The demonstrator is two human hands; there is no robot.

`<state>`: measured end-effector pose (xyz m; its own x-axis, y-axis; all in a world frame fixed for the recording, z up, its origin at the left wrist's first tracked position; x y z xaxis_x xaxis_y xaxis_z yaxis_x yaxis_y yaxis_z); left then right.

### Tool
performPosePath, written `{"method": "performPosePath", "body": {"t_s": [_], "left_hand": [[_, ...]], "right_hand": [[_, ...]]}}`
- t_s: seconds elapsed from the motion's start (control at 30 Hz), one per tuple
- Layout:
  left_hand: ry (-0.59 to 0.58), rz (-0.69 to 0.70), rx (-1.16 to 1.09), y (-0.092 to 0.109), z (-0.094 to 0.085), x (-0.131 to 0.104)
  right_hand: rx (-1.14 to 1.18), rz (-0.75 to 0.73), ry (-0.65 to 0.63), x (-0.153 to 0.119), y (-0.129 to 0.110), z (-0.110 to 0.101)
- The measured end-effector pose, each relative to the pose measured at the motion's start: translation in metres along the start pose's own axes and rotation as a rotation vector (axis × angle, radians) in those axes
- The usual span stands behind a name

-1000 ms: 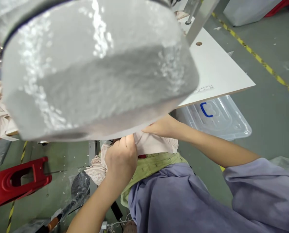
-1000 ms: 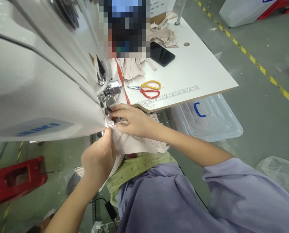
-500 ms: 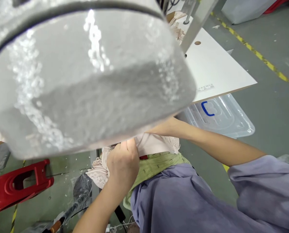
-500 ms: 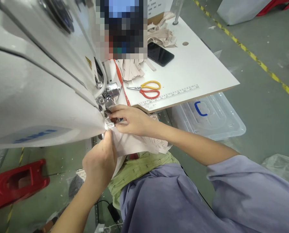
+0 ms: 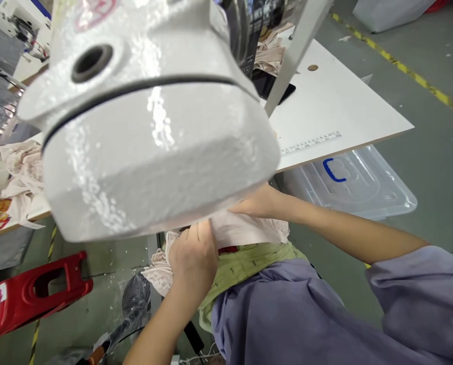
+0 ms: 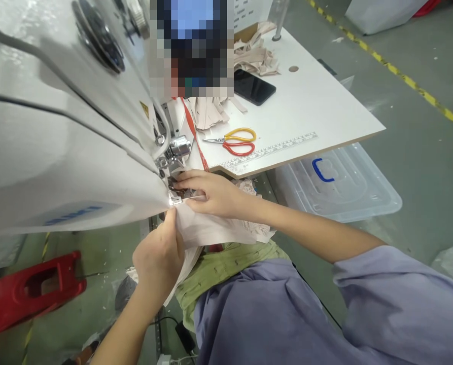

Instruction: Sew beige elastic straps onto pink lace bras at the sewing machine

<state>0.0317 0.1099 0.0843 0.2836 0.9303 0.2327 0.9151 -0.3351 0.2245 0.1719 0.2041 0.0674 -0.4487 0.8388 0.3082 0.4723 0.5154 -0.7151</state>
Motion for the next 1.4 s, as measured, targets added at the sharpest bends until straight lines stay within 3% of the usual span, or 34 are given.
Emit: {"method": "performPosePath", "body": {"t_s": [0.2,0.3,0.43,0.57,0.67,0.77,0.87,0.93,1.0,1.1,1.2,1.27,1.33,1.4], "left_hand": [[0.031,0.068,-0.026,0.004,-0.001,0.001],[0.057,0.049,-0.051,-0.003,-0.001,-0.004],[0.090,-0.046,-0.150,-0.017,-0.002,-0.013],[0.102,-0.258,-0.423,-0.035,-0.005,-0.019],[0.027,-0.395,-0.679,-0.046,-0.003,-0.019],[-0.162,-0.441,-0.900,-0.049,0.006,-0.019],[-0.401,-0.403,-1.139,-0.039,0.020,-0.027],[-0.472,-0.388,-1.302,-0.036,0.023,-0.036],[-0.421,-0.436,-1.362,-0.045,0.018,-0.046],[-0.302,-0.550,-1.263,-0.072,0.002,-0.064],[-0.345,-0.575,-1.147,-0.089,-0.008,-0.076],[-0.395,-0.551,-1.068,-0.094,-0.004,-0.081],[-0.259,-0.558,-0.908,-0.104,0.001,-0.083],[-0.006,-0.619,-0.776,-0.114,0.008,-0.088]], "right_hand": [[-0.018,0.045,-0.003,-0.003,0.000,-0.004],[0.006,0.055,-0.007,-0.003,-0.003,-0.003],[0.048,0.058,-0.019,-0.004,-0.003,0.005],[0.040,0.113,-0.034,-0.016,0.011,0.007],[-0.032,0.162,-0.049,-0.030,0.016,0.005],[-0.047,0.201,-0.169,-0.052,0.001,0.010],[0.106,0.172,-0.327,-0.082,-0.033,0.026],[0.218,0.155,-0.396,-0.098,-0.054,0.042],[0.339,0.192,-0.422,-0.105,-0.063,0.063],[0.688,0.314,-0.462,-0.098,-0.063,0.109],[1.104,0.550,-0.463,-0.081,-0.053,0.155],[1.220,0.716,-0.394,-0.076,-0.042,0.175],[1.177,0.754,-0.265,-0.074,-0.029,0.179],[1.003,0.676,-0.147,-0.077,-0.019,0.174]]}}
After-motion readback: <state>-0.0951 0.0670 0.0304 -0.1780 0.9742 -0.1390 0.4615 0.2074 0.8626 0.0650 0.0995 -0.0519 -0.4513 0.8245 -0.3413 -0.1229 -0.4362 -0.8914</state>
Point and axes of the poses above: each hand's wrist, its own x-axis towards the middle knuckle, its own z-axis out of the palm, y = z × x, the point moved 7 cm from there along x, towards the middle knuckle, and after that the axes turned 14 degrees about -x, right-handed, at the moved point
